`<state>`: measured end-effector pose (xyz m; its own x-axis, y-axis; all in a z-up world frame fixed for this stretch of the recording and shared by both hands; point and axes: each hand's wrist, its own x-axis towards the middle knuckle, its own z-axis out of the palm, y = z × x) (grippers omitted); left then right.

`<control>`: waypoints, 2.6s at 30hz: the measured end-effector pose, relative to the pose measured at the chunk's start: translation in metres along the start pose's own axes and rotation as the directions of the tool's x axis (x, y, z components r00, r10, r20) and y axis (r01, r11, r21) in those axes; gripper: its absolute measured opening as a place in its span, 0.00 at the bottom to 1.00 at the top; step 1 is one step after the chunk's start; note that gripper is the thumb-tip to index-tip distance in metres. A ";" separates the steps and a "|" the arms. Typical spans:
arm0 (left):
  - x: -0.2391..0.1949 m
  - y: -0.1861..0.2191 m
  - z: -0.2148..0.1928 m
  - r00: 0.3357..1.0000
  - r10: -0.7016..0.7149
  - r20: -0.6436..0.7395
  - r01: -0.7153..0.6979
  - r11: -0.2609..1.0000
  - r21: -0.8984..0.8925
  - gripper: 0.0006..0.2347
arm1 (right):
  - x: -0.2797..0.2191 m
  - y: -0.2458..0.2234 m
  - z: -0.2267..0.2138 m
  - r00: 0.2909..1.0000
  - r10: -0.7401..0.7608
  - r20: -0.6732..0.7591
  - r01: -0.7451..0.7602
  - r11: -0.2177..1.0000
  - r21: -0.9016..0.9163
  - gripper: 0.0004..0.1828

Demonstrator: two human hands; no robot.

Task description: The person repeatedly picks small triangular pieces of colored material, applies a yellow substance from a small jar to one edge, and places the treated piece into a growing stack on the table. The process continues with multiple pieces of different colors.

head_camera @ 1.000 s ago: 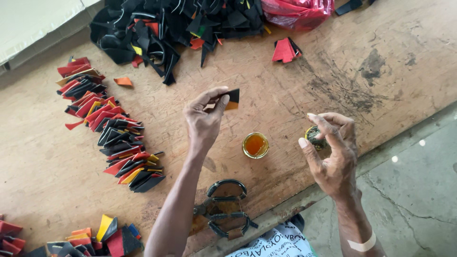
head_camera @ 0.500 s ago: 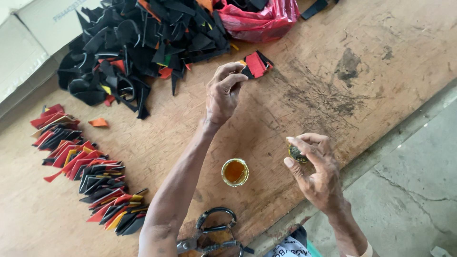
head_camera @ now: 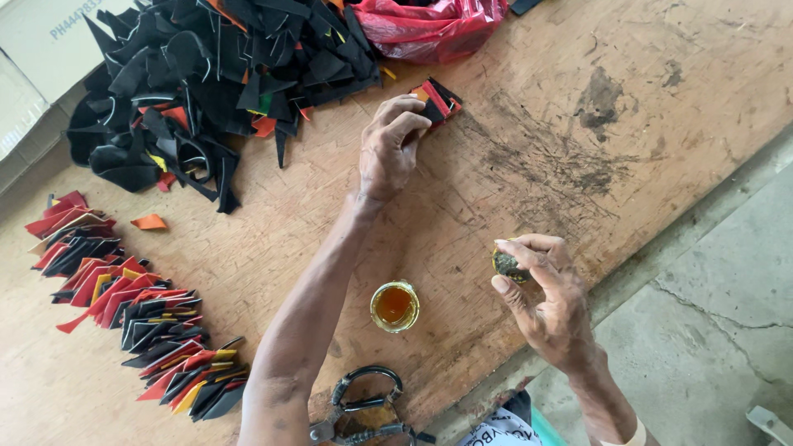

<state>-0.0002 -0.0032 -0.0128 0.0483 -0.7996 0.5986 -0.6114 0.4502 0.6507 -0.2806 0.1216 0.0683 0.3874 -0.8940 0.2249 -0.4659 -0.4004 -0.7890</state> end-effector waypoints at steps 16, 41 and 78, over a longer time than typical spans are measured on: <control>0.000 0.184 -0.183 0.991 0.110 0.072 -0.118 0.984 0.130 0.09 | -0.008 -0.058 0.006 0.994 -0.107 -0.020 0.108 0.990 0.086 0.22; -0.285 0.216 -0.232 0.835 -0.375 -0.402 0.549 0.532 0.645 0.16 | -0.025 -0.118 0.058 0.890 -0.356 0.286 0.275 0.918 0.287 0.25; -0.207 0.185 -0.171 0.781 -0.605 -0.154 0.624 0.751 0.216 0.25 | 0.020 -0.114 0.023 0.734 -0.216 0.643 0.564 0.722 -0.401 0.28</control>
<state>0.0112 0.3138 0.0633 0.5289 -0.8361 0.1458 -0.5996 -0.2466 0.7613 -0.2012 0.1537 0.1502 0.8970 -0.4408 -0.0321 -0.4370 -0.8736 -0.2140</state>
